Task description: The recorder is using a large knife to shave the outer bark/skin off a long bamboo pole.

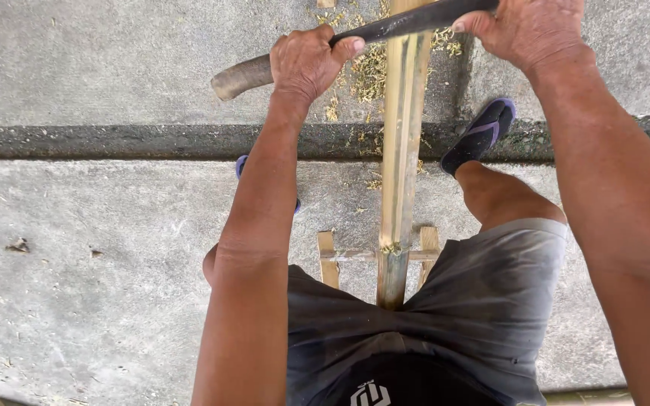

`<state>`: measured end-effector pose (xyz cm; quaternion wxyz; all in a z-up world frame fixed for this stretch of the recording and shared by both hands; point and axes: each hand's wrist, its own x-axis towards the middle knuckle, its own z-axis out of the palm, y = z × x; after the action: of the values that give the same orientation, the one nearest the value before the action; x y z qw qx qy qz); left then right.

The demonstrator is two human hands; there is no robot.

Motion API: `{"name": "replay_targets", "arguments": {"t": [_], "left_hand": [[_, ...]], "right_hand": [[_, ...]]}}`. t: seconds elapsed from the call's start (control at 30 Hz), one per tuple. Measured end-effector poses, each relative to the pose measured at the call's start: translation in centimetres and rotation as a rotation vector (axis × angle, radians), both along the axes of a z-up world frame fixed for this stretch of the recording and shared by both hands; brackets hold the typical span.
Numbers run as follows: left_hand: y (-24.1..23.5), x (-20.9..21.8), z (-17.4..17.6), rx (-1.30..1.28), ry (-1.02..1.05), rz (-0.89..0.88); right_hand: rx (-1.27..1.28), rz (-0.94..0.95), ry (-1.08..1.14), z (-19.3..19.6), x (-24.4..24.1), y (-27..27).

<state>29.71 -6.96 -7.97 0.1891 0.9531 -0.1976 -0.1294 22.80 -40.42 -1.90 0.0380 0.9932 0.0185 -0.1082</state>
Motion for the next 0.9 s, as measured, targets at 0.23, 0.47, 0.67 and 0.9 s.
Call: {"name": "replay_targets", "arguments": {"t": [0.23, 0.47, 0.67, 0.9], "left_hand": [[0.3, -0.2, -0.6, -0.013, -0.161, -0.050], [2.1, -6.1, -0.7, 0.066, 0.043, -0.064], [3.5, -11.8, 0.1, 0.079, 0.066, -0.050], [5.9, -19.8, 1.5, 0.037, 0.077, -0.050]], "right_hand": [[0.049, -0.023, 0.016, 1.9, -0.7, 1.4], [0.050, 0.100, -0.141, 0.1, -6.3, 1.5], [-0.088, 0.264, -0.295, -1.0, -11.4, 2.1], [0.025, 0.189, -0.239, 0.9, -19.6, 5.9]]}}
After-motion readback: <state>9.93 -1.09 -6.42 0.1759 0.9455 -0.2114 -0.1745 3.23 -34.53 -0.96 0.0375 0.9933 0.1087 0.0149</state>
